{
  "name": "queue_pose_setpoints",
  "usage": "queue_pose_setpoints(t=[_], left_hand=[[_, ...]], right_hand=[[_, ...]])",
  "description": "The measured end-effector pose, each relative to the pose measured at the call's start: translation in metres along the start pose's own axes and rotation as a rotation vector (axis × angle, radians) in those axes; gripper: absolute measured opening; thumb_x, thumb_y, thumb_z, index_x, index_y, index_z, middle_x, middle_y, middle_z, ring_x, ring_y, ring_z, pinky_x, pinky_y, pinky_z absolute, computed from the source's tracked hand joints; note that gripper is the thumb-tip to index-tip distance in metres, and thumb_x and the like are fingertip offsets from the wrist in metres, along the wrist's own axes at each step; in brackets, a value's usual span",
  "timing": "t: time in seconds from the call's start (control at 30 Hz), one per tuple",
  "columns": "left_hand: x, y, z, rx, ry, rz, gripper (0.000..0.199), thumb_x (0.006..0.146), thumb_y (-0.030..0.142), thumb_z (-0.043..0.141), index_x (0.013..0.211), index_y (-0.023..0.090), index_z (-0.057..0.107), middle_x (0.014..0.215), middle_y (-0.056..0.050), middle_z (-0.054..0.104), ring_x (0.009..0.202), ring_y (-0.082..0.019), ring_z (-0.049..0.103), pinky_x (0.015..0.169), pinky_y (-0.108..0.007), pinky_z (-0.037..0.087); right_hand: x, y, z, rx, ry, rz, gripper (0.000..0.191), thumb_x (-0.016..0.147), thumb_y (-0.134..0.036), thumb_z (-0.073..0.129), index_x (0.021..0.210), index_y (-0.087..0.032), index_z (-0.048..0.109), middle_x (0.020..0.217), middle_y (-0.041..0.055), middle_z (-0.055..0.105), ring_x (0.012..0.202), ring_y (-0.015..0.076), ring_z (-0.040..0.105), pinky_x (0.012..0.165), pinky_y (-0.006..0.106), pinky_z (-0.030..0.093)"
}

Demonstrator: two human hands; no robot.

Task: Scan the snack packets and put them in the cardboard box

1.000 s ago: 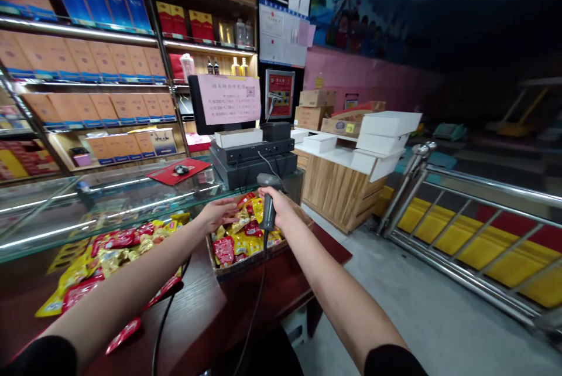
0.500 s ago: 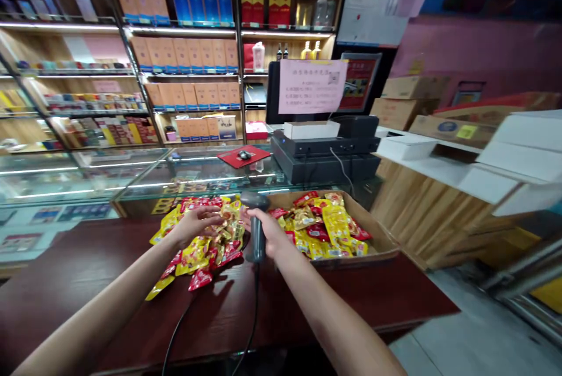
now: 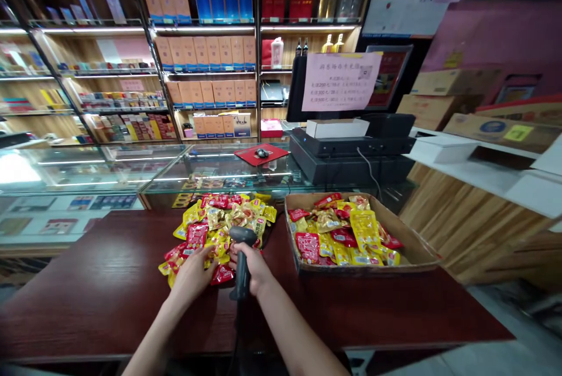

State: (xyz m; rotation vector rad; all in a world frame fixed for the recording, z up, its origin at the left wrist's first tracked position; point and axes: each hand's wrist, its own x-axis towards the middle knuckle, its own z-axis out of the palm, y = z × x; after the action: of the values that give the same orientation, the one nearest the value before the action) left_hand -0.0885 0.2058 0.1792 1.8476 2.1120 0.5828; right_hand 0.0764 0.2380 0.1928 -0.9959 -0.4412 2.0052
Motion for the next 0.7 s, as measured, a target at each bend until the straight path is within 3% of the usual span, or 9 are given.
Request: queue_pose_setpoints(t=[0.13,0.3,0.43,0.57,0.7], left_hand=[[-0.004,0.006,0.007,0.017,-0.019,-0.007,0.052,0.082,0.031,0.059,0.131,0.013,0.056,0.124,-0.015,0.060,0.111,-0.025,0.058,0.094,-0.030,0.039],[-0.006,0.013,0.003,-0.039,0.028,-0.002,0.055,0.079,0.035,0.064,0.129,0.014,0.055,0.119,-0.016,0.061,0.110,-0.027,0.058,0.090,-0.032,0.042],[-0.005,0.011,-0.005,-0.192,0.099,0.008,0.037,0.081,0.027,0.061,0.115,0.015,0.057,0.110,-0.015,0.065,0.098,-0.027,0.063,0.083,-0.033,0.044],[0.001,0.007,-0.016,-0.475,0.190,-0.023,0.025,0.074,0.025,0.068,0.097,0.018,0.060,0.091,-0.008,0.069,0.079,-0.023,0.065,0.074,-0.031,0.047],[0.010,0.011,-0.021,-1.141,0.200,-0.221,0.035,0.065,0.025,0.076,0.092,0.021,0.055,0.082,-0.002,0.067,0.073,-0.019,0.065,0.067,-0.028,0.050]], right_hand=[[0.006,0.004,0.000,0.021,-0.039,0.046,0.010,0.079,-0.020,0.056,0.081,-0.013,0.063,0.087,0.0099,0.074,0.092,0.0190,0.071,0.084,0.028,0.053],[0.007,0.004,0.003,0.035,-0.063,0.081,0.006,0.078,-0.020,0.058,0.079,-0.014,0.060,0.085,0.0102,0.075,0.087,0.0191,0.072,0.079,0.027,0.055],[0.002,0.001,0.006,0.025,-0.147,0.095,0.009,0.076,-0.021,0.059,0.082,-0.015,0.060,0.090,0.0104,0.075,0.090,0.0197,0.072,0.080,0.028,0.055],[-0.004,-0.003,0.005,0.034,-0.224,0.013,0.015,0.074,-0.022,0.063,0.086,-0.013,0.063,0.100,0.0125,0.074,0.100,0.0202,0.069,0.082,0.026,0.054],[-0.010,-0.007,0.002,0.076,-0.114,-0.102,0.024,0.071,-0.022,0.066,0.094,-0.013,0.065,0.107,0.0121,0.072,0.102,0.0215,0.068,0.081,0.029,0.056]])
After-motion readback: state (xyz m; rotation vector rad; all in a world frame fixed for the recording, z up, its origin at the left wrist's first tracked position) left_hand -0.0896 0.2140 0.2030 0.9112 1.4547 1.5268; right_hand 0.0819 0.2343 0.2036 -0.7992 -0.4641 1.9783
